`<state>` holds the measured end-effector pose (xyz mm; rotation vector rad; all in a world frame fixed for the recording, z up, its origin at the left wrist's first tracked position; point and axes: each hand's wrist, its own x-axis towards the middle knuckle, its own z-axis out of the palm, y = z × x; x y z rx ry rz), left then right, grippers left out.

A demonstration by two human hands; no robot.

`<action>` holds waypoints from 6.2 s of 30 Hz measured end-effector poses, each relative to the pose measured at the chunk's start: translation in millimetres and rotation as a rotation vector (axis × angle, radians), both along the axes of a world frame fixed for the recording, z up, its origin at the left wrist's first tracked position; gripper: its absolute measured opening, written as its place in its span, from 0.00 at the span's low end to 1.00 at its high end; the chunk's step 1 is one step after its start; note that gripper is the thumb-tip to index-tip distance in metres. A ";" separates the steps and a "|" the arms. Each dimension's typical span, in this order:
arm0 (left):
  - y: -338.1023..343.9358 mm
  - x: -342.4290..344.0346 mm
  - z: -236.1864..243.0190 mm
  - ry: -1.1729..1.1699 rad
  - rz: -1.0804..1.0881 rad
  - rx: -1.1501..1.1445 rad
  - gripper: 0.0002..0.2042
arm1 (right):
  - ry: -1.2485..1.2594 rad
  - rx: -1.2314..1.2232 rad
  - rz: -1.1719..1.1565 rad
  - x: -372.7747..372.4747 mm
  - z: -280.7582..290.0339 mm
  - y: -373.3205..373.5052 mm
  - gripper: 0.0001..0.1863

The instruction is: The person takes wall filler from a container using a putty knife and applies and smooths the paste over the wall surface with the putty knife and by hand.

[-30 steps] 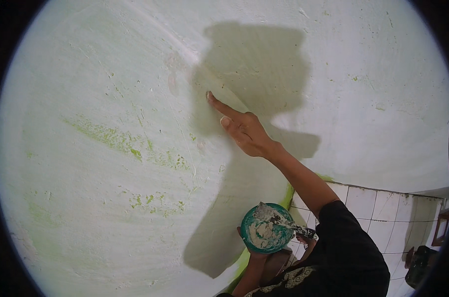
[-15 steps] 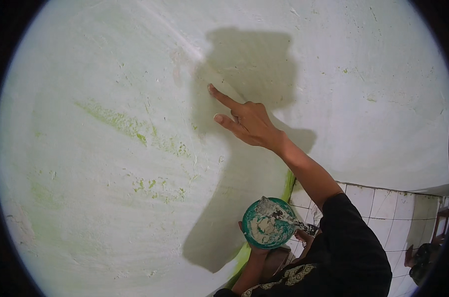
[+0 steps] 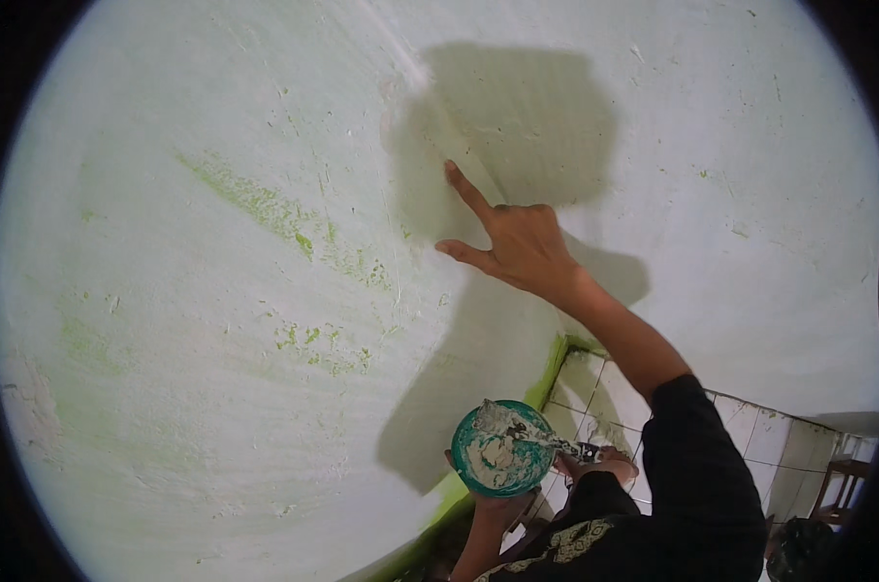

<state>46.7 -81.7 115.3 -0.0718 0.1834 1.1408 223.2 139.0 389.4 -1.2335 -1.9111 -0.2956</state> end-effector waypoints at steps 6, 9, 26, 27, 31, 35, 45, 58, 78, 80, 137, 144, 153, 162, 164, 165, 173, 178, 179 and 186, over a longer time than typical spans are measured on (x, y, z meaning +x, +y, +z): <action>13.6 -2.3 -61.1 0.091 -0.036 0.016 0.52 | -0.062 0.026 -0.133 9.1 36.8 -22.8 0.45; 14.4 -8.6 -73.2 0.076 0.025 0.001 0.52 | -0.060 0.040 -0.157 9.0 23.7 -23.9 0.44; 14.4 -7.3 -131.2 0.007 0.391 0.349 0.42 | -0.110 0.276 -0.344 5.3 37.6 19.7 0.50; 12.7 -8.0 -133.1 -0.034 0.369 0.419 0.42 | -0.121 0.275 -0.354 10.1 38.7 26.4 0.50; 14.4 -3.5 -158.5 -0.029 0.358 0.257 0.44 | -0.015 0.098 -0.360 41.4 75.3 51.1 0.54; 12.7 -4.4 -135.4 0.114 0.393 0.406 0.44 | -0.048 -0.089 -0.433 78.3 105.0 59.1 0.54; 39.0 -2.8 -133.7 0.020 0.281 0.203 0.44 | 0.101 0.020 -0.383 120.3 75.9 105.6 0.55; 26.8 -12.4 -103.6 0.001 0.143 0.111 0.43 | 0.178 -0.254 -0.306 169.9 1.4 33.7 0.29; 70.5 -27.5 13.0 -0.244 -0.171 0.165 0.39 | -0.169 -0.256 0.003 -27.7 -141.2 -196.5 0.20; 73.9 -36.1 9.5 -0.239 -0.204 0.141 0.39 | -0.221 -0.267 -0.072 -33.7 -144.6 -199.8 0.15; 77.6 -89.2 -57.6 -0.099 -0.428 0.158 0.38 | 0.469 0.626 -0.542 -22.6 -121.0 -33.9 0.17; 79.1 -90.6 -62.4 0.451 -0.326 0.192 0.39 | 0.579 0.467 -0.344 -19.2 -139.9 -36.5 0.32; 79.0 -94.0 -68.1 0.311 -0.375 0.103 0.39 | 0.499 0.320 -0.353 -15.0 -134.5 -50.9 0.36; 76.2 -94.8 -68.4 0.228 -0.420 0.111 0.38 | 0.419 0.246 -0.366 -2.8 -134.4 -72.4 0.35; 75.2 -96.7 -72.3 0.244 -0.400 0.087 0.38 | 0.438 0.302 -0.340 -6.4 -121.6 -77.0 0.35; 73.9 -97.6 -74.0 0.245 -0.397 0.085 0.38 | 0.439 0.299 -0.337 -6.7 -118.8 -76.9 0.35; 72.3 -91.6 -60.2 0.058 -0.390 -0.032 0.39 | 0.318 0.205 -0.401 0.9 -123.1 -71.2 0.37; 74.2 -91.5 -58.1 -0.111 -0.431 0.043 0.39 | 0.277 0.159 -0.389 -0.7 -116.4 -79.8 0.36; 75.5 -92.0 -58.2 -0.107 -0.440 0.051 0.39 | 0.284 0.149 -0.376 -1.9 -115.1 -81.5 0.35; 75.5 -92.1 -61.3 0.086 -0.415 0.079 0.39 | 0.343 0.152 -0.318 -6.5 -95.4 -84.3 0.34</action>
